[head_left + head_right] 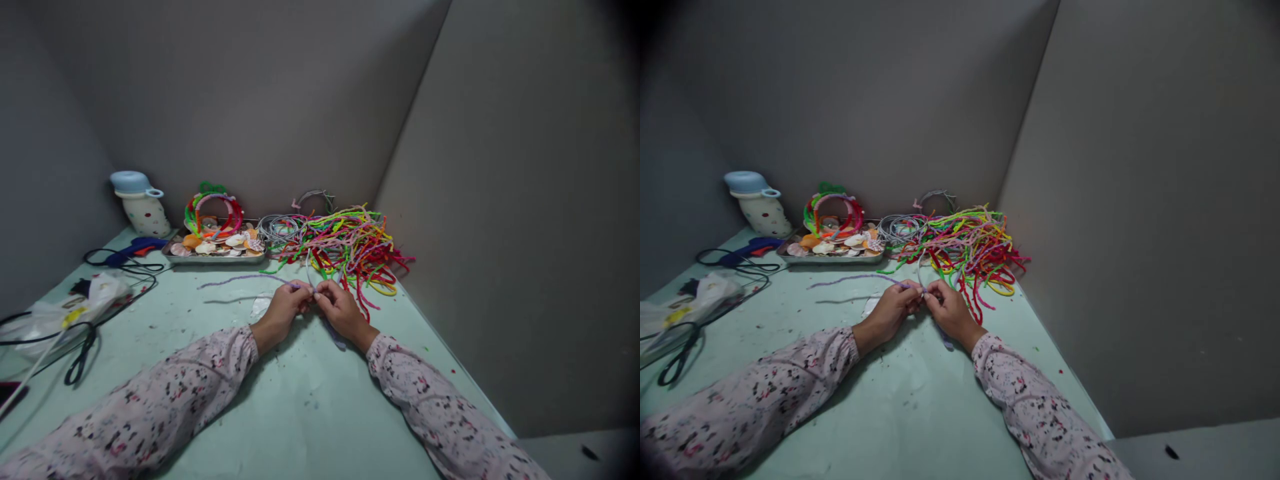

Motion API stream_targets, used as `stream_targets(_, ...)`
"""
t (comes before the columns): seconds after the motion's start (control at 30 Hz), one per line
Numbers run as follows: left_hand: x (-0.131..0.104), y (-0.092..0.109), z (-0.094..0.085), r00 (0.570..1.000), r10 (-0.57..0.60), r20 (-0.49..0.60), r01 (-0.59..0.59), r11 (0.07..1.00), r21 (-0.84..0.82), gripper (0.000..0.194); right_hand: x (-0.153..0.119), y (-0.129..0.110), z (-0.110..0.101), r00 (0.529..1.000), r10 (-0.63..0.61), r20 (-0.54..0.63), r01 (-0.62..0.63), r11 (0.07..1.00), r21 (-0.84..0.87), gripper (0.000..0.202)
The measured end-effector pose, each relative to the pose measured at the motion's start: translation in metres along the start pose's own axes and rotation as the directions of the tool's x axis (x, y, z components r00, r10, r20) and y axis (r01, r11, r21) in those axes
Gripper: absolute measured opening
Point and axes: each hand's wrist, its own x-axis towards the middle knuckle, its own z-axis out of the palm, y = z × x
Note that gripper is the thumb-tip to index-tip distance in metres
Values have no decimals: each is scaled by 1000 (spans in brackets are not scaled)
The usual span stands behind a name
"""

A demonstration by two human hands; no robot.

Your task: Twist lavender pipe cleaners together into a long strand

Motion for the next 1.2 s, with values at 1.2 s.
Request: stream_targets(1.2,-1,-1,1,999,-23,34,25,999,-48,19,0,6,3,999,30,-40,-29,999,14,12)
